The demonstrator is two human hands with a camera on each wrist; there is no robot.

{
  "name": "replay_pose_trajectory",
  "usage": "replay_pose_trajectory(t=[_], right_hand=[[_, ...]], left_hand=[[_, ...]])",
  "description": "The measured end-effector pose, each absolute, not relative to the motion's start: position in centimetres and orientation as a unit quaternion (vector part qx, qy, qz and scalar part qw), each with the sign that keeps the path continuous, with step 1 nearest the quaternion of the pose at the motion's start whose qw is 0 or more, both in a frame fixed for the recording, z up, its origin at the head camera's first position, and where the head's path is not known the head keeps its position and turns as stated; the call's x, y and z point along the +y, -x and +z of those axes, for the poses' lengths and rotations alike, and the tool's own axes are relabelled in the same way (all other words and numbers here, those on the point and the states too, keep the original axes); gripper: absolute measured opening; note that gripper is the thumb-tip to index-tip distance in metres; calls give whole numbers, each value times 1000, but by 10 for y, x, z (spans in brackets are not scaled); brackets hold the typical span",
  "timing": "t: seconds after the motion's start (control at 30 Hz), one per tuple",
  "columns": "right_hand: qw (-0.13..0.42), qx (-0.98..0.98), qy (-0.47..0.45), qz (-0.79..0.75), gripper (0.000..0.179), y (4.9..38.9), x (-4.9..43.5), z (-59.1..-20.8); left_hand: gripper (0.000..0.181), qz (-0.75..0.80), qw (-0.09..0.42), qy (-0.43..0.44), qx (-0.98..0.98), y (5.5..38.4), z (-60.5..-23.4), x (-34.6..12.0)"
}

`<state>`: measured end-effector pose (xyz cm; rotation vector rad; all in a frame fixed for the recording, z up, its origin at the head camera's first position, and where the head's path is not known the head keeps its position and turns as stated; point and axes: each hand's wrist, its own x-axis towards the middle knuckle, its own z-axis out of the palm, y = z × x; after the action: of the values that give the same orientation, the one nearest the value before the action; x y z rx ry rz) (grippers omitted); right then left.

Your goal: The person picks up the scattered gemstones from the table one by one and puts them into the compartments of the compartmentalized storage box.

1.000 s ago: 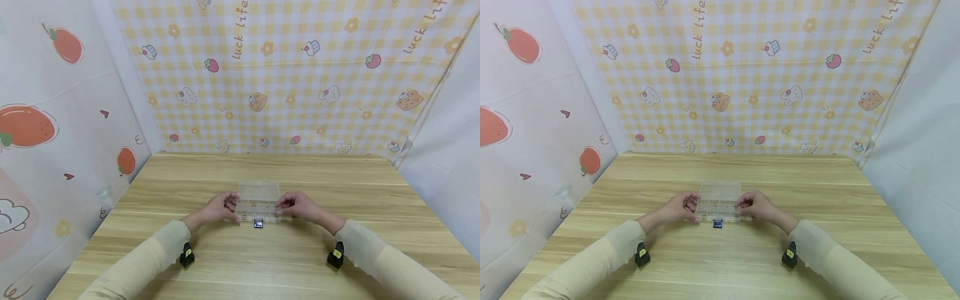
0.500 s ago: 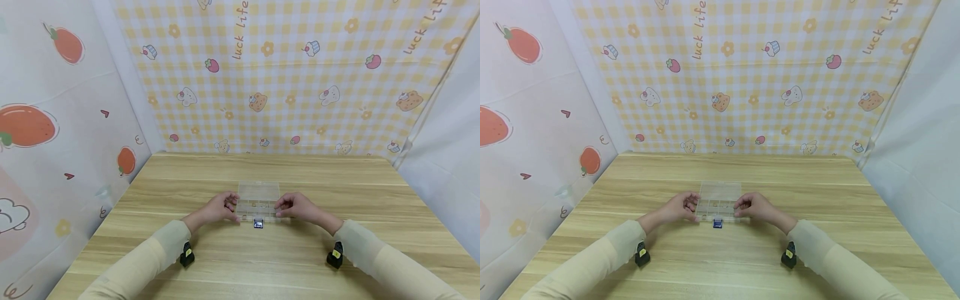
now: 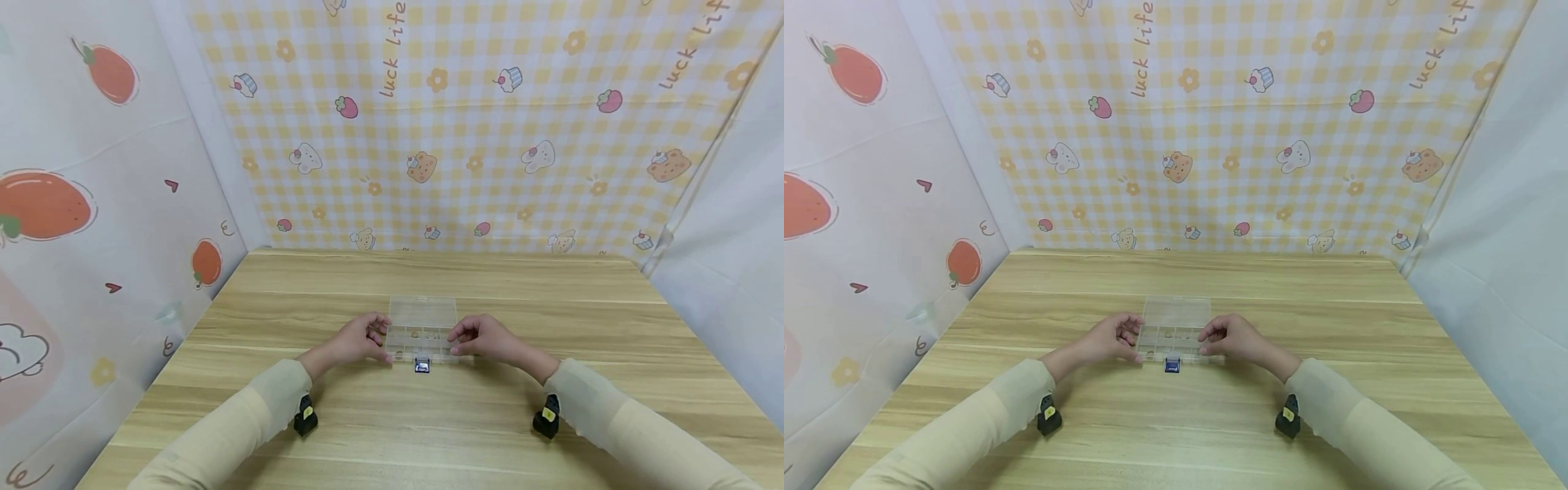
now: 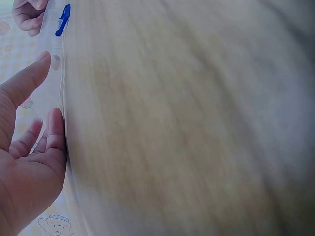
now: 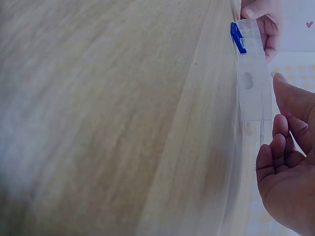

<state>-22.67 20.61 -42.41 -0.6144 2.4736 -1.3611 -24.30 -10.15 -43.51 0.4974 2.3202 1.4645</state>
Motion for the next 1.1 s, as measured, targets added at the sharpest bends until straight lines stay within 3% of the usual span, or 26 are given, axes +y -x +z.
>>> replay_pose_trajectory(t=[1.1], right_hand=[[72,866,174,-463,21,233,227,-414]], left_hand=[[79,519,182,-200,811,243,-435,-105]])
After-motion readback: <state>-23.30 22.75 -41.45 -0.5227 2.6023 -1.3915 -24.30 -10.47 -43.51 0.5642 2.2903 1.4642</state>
